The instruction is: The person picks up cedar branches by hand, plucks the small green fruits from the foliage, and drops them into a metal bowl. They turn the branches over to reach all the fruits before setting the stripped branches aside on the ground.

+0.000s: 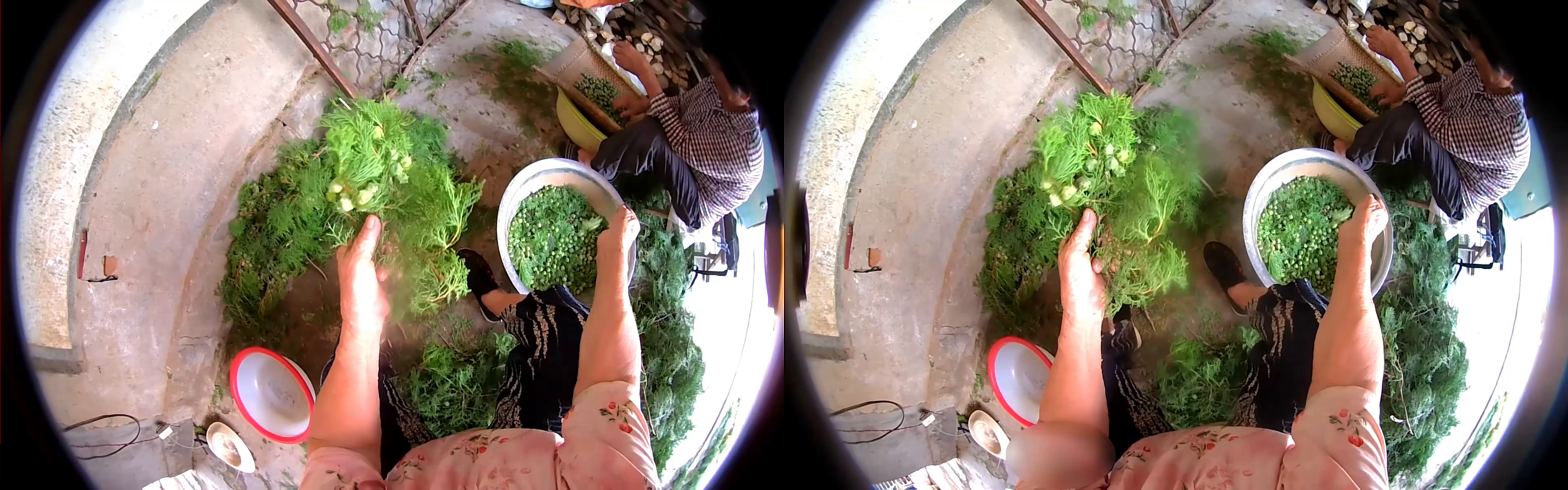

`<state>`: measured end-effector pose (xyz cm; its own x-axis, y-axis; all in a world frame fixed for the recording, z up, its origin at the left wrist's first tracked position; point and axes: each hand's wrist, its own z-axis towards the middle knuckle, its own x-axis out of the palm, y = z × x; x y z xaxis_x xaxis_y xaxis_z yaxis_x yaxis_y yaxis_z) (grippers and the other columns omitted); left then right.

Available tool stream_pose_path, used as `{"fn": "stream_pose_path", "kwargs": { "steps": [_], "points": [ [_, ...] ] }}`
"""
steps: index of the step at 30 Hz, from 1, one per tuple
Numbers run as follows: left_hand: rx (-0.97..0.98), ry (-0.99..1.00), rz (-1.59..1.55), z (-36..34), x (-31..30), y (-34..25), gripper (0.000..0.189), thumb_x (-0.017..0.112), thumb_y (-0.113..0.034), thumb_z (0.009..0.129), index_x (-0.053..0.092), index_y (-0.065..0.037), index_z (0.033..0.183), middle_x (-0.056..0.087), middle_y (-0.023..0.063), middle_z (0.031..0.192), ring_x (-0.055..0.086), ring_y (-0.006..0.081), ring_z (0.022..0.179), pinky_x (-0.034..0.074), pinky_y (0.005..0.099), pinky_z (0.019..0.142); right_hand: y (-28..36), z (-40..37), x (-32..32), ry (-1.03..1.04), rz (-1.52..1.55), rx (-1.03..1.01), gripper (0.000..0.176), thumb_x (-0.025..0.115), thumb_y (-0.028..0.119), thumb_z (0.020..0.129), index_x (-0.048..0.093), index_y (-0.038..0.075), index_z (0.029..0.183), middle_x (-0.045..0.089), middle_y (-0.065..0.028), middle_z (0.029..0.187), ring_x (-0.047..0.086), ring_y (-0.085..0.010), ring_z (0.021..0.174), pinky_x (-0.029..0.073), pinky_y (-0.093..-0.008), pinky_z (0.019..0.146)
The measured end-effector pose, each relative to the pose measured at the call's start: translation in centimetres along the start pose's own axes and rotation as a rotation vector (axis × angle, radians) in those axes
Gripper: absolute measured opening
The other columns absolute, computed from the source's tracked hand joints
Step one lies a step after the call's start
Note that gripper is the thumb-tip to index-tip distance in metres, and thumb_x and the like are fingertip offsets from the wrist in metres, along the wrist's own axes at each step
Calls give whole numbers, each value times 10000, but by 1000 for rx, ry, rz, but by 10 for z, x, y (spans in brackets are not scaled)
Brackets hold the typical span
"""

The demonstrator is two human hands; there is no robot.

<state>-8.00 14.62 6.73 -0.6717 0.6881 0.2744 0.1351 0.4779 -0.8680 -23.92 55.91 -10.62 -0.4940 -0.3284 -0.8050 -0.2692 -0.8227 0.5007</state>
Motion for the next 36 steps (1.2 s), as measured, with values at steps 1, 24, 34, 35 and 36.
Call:
{"fn": "stream_pose_path", "kwargs": {
  "steps": [1, 24, 34, 35, 36],
  "points": [
    [-24, 40, -12, 6, -11, 4, 533, 688, -316, 770, 437, 10, 1108, 543, 97, 989, 516, 152, 745, 456, 273, 570, -1, 0, 1, -26, -76, -67, 329, 588, -71, 620, 591, -38, 948, 604, -183, 973, 574, -295, 946, 446, -303, 832],
    [65, 214, -121, -160, -48, -38, 293, 609, -289, 825, 583, -61, 1006, 615, 7, 814, 523, 72, 578, 416, 210, 485, 240, -212, -291, 330, 911, -1099, 329, 630, 253, 787, 599, 46, 1040, 555, -147, 1083, 530, -294, 1007, 381, -392, 935],
    [215, 129, -126, -241, -125, -44, 286, 642, -245, 791, 584, -66, 1006, 610, 9, 815, 540, 71, 624, 331, 158, 400, 208, -301, -318, 743, 1060, -1225, 175, 658, 109, 773, 616, -17, 888, 606, -111, 811, 573, -262, 758, 460, -337, 709],
    [241, 111, -154, -249, -128, -42, 223, 619, -181, 818, 559, -82, 1009, 597, 6, 829, 548, 78, 632, 356, 168, 416, 208, -304, -325, 717, 1096, -1205, 177, 648, 121, 785, 618, -16, 893, 609, -114, 828, 577, -257, 776, 460, -334, 719],
    [240, 76, -123, -256, -132, -40, 224, 615, -173, 819, 557, -82, 1015, 597, 6, 828, 549, 80, 634, 356, 167, 417, 207, -307, -333, 692, 1130, -1182, 181, 637, 134, 798, 620, -16, 897, 611, -118, 846, 580, -253, 793, 461, -330, 729]
  ]
}}
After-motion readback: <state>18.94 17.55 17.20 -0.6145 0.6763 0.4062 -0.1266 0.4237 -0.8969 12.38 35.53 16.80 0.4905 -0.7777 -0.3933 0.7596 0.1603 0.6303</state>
